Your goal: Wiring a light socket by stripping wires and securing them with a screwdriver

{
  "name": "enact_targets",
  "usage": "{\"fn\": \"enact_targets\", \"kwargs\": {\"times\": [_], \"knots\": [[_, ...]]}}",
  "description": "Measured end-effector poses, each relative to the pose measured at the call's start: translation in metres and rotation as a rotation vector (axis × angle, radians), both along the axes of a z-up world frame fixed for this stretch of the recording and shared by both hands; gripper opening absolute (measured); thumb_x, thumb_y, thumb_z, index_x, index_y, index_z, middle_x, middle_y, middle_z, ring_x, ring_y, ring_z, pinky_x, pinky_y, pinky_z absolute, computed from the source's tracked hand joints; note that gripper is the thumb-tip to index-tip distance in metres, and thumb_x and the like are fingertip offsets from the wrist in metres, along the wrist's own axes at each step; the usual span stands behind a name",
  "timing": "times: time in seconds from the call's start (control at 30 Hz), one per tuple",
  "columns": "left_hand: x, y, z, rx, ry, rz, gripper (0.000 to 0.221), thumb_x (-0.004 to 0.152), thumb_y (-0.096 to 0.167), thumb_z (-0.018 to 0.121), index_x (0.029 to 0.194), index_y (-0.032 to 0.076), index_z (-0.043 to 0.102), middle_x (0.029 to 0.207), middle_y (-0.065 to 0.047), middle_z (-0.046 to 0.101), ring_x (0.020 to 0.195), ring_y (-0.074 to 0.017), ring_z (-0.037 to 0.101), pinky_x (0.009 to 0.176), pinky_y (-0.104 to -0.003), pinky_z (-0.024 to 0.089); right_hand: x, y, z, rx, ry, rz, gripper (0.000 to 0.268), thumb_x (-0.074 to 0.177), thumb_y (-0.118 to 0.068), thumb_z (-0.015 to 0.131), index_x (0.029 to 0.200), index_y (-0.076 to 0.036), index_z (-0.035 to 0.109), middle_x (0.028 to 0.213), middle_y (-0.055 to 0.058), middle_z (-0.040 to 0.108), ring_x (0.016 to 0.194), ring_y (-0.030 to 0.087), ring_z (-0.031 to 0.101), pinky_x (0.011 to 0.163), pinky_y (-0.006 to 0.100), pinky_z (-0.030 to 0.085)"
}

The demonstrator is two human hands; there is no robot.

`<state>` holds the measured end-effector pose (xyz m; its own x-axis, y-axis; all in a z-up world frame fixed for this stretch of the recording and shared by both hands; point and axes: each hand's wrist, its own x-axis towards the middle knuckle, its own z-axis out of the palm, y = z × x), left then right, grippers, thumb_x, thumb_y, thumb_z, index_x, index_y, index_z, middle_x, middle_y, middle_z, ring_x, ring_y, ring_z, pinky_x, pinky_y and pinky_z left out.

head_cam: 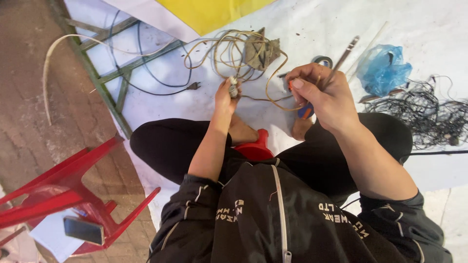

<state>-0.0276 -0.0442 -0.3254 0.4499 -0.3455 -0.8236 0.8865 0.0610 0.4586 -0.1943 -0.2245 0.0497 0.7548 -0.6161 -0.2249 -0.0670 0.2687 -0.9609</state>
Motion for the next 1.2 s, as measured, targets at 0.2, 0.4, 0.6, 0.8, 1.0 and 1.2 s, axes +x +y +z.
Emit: {"fn": "enact_targets", "kwargs": {"times": [0.2,0.4,0.6,0.8,1.0,1.2], "knots": [[-0.006,0.012,-0.12,0.273,-0.033,-0.14,0.039,0.104,0.031,0.055,0.138,0.012,0.049,0.086,-0.018,0.073,0.057,-0.0213,0.067,0.045,-0.03,0.057,-0.019,-0.005,-0.008,-0.004,0.067,-0.1,0.013,0.098,-0.005,0.067,0.103,0.006,0.065,0.068,0.014,0.061,0.061,0.016,0.06,0.058,0.022,0.046],[-0.01,-0.012,-0.113,0.353,-0.137,-0.192,0.073,0.103,0.019,0.06,0.162,0.02,0.017,0.101,-0.021,0.066,0.061,-0.0258,0.07,0.046,-0.033,0.064,-0.015,-0.006,0.003,-0.015,0.121,-0.152,0.017,0.098,-0.014,0.068,0.101,0.002,0.063,0.074,0.016,0.066,0.067,0.017,0.065,0.058,0.022,0.046],[-0.042,-0.035,0.036,0.305,-0.507,-0.268,0.024,0.096,0.014,0.06,0.112,0.0,0.072,0.095,-0.012,0.066,0.06,-0.011,0.05,0.052,-0.025,0.045,-0.024,-0.02,-0.006,-0.2,0.224,-0.074,0.013,0.097,-0.011,0.076,0.103,0.0,0.073,0.093,0.014,0.064,0.079,0.014,0.058,0.07,0.025,0.051],[-0.043,-0.04,0.289,-0.298,-1.056,-0.656,0.022,0.096,0.033,0.071,0.095,0.011,0.072,0.124,-0.013,0.072,0.118,-0.0321,0.068,0.099,-0.041,0.053,-0.008,-0.003,0.002,-0.264,0.253,0.035,0.013,0.09,-0.012,0.084,0.096,-0.004,0.075,0.081,0.009,0.065,0.073,0.014,0.061,0.065,0.027,0.049],[-0.04,-0.039,0.326,-0.367,-1.093,-0.681,0.008,0.094,0.015,0.074,0.101,0.011,0.076,0.089,-0.006,0.075,0.085,-0.0266,0.075,0.078,-0.035,0.058,0.0,-0.008,-0.001,-0.298,0.075,0.223,0.019,0.084,-0.012,0.087,0.093,-0.001,0.074,0.086,0.014,0.069,0.077,0.021,0.065,0.072,0.033,0.051],[-0.029,-0.018,0.336,-0.306,-1.104,-0.658,0.005,0.095,0.013,0.072,0.098,0.01,0.075,0.08,-0.003,0.074,0.077,-0.019,0.074,0.075,-0.031,0.058,0.009,-0.002,0.007,-0.365,0.04,0.244,0.015,0.088,-0.007,0.083,0.093,0.004,0.074,0.084,0.018,0.072,0.077,0.023,0.068,0.073,0.035,0.052]]}}
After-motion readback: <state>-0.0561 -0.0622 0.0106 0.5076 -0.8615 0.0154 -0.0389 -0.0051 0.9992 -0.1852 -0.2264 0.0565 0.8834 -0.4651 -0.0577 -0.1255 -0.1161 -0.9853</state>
